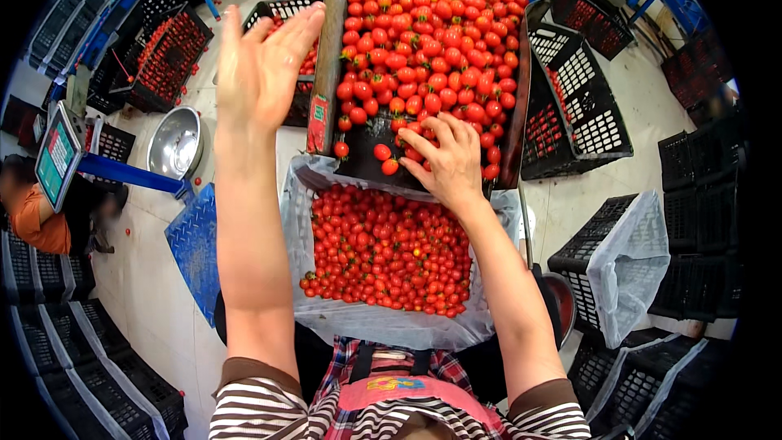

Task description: The person sorts tomatoes from a conveyor belt into a plastic-lined crate by hand, and then places the filled crate onto a digital scale.

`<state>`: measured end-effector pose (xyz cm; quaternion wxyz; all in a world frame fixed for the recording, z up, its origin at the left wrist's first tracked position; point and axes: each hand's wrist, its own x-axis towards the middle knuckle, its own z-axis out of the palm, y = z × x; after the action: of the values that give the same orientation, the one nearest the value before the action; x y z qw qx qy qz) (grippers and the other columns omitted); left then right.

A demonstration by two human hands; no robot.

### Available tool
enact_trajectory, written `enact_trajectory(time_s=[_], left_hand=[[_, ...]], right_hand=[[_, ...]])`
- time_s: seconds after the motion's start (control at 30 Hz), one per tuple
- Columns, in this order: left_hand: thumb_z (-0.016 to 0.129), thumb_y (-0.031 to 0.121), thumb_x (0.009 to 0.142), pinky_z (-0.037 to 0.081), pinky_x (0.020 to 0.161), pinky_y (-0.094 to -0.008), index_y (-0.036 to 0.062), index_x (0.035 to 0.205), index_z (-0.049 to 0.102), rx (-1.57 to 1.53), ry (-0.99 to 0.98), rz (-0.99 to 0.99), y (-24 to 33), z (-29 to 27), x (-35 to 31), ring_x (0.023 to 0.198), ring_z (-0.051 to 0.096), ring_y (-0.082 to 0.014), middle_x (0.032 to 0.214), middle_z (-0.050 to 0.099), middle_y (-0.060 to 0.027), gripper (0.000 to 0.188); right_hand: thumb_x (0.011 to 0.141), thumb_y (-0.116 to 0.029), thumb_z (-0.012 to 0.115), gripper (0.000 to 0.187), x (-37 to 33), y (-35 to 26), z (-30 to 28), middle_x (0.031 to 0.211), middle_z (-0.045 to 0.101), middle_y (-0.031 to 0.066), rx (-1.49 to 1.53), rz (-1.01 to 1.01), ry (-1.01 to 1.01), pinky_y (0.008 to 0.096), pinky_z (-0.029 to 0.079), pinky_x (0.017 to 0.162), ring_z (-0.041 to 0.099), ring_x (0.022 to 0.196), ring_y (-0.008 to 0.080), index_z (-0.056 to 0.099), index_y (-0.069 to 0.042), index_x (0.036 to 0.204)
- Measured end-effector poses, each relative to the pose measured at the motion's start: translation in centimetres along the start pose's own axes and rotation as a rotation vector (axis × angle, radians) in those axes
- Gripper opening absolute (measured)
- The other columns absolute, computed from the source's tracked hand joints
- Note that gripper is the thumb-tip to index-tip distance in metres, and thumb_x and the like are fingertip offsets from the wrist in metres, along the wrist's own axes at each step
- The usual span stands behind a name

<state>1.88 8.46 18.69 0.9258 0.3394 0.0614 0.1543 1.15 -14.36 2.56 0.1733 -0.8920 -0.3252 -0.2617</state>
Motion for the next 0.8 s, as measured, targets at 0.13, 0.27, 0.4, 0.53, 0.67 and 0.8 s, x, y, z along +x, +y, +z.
enact_trajectory(time_s=[0.13,0.27,0.4,0.53,0.67,0.8], left_hand=[[0.048,0.043,0.097,0.057,0.078,-0.0371,-0.0016,0.126,0.054,0.420,-0.936,-0.766,-3.2,-8.3,-7.6,0.097,0.066,-0.0279,0.107,0.065,-0.0186,0.053],[0.070,0.040,0.084,0.047,0.093,-0.0375,0.0077,0.135,0.048,1.088,-0.178,-0.762,-14.6,-22.6,-11.6,0.113,0.055,-0.0256,0.123,0.058,-0.0160,0.065],[0.067,0.066,0.071,0.021,0.104,-0.0664,0.0297,0.145,0.035,1.881,0.086,-0.639,-23.1,-24.3,-12.9,0.136,0.011,-0.0518,0.154,0.011,-0.0227,0.089],[0.057,0.072,0.073,0.026,0.100,-0.0681,0.0313,0.146,0.034,2.147,-0.172,-0.590,-28.1,-19.8,-14.7,0.138,0.013,-0.0493,0.153,0.020,-0.0154,0.086],[0.058,0.071,0.070,0.028,0.097,-0.0697,0.0270,0.140,0.043,2.217,-0.684,-0.336,-32.3,-17.4,-19.0,0.137,0.017,-0.0464,0.150,0.028,-0.0122,0.084],[0.056,0.064,0.078,0.019,0.102,-0.0732,0.0232,0.131,0.054,2.132,-1.238,-0.396,-33.4,-15.8,-24.5,0.134,0.027,-0.0395,0.143,0.036,-0.0107,0.067]], right_hand=[[0.071,-0.034,0.077,0.042,-0.5,0.7,-0.3,0.114,0.052,0.0029,-0.011,0.020,-0.007,0.0456,0.032,0.101,0.045,0.118,0.0243,0.064,-0.028,0.111],[0.070,-0.035,0.077,0.042,-0.2,0.1,-0.3,0.114,0.053,0.0024,-0.005,0.023,-0.025,0.0451,0.032,0.101,0.045,0.117,0.0239,0.065,-0.028,0.110],[0.069,-0.034,0.078,0.043,0.0,0.0,0.0,0.113,0.054,0.0020,0.007,0.025,-0.021,0.0448,0.032,0.100,0.045,0.117,0.0241,0.065,-0.028,0.110],[0.068,-0.034,0.078,0.044,-0.2,0.2,-0.1,0.114,0.054,0.0018,0.000,0.032,-0.026,0.0448,0.032,0.101,0.046,0.117,0.0238,0.066,-0.028,0.109],[0.067,-0.034,0.079,0.044,-0.2,0.4,-0.3,0.114,0.054,0.0024,-0.028,0.035,-0.028,0.0452,0.033,0.100,0.046,0.117,0.0240,0.066,-0.029,0.109],[0.067,-0.033,0.079,0.044,0.1,-0.1,0.0,0.114,0.054,0.0024,-0.017,0.018,-0.017,0.0444,0.034,0.100,0.046,0.117,0.0240,0.066,-0.028,0.109]])
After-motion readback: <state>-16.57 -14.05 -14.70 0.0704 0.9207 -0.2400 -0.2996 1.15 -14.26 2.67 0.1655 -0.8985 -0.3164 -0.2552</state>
